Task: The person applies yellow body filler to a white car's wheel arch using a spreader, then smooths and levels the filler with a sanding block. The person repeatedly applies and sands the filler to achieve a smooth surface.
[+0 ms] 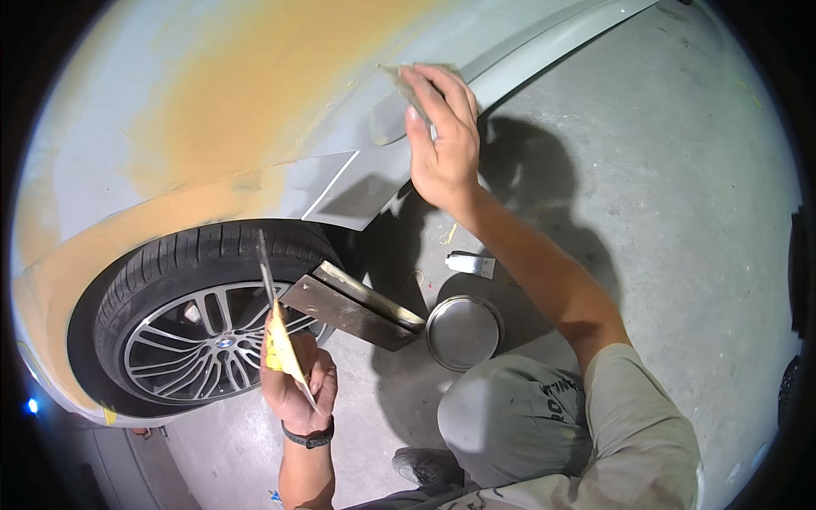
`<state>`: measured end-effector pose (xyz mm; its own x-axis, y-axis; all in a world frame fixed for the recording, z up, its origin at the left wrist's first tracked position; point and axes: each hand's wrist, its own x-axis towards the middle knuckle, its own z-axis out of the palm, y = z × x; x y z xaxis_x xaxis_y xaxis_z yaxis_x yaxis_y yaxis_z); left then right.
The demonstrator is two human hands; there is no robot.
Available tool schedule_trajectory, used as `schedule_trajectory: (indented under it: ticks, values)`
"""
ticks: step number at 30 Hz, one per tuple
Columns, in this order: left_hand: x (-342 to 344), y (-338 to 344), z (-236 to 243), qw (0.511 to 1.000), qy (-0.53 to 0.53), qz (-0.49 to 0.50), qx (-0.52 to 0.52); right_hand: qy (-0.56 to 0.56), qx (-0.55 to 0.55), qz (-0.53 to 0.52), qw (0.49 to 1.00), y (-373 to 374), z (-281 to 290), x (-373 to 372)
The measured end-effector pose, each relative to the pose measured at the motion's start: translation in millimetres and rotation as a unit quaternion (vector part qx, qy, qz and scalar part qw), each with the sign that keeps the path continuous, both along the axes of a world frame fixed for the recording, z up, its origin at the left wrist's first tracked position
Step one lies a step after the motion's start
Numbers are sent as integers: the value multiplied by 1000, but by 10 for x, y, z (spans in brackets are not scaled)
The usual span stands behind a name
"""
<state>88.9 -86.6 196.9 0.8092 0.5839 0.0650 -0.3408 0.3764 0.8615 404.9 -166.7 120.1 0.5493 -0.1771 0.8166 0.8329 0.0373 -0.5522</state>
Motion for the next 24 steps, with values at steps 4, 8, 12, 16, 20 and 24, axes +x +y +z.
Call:
schedule_trajectory:
  ticks: [4, 8, 12, 16, 20, 24]
  values:
    - [-48, 6, -20, 1000, -3, 3, 6, 0, 3, -17, 1000, 198, -18, -34]
    - [-108, 46, -23, 1000, 4, 16, 4, -7, -7, 17, 1000, 339, 26, -416]
    - [-153, 78, -63, 1000, -7, 26, -1, -28, -38, 75, 996, 446, 68, -704]
    - [-180, 100, -105, 999, -19, -10, -30, -40, -90, 82, 992, 329, 78, -796]
    - [-188, 123, -120, 999, -1, -6, -46, -43, -52, 70, 995, 138, 118, -631]
    - [-198, 126, -114, 999, -15, -22, -34, -46, 53, -18, 997, 145, 123, -183]
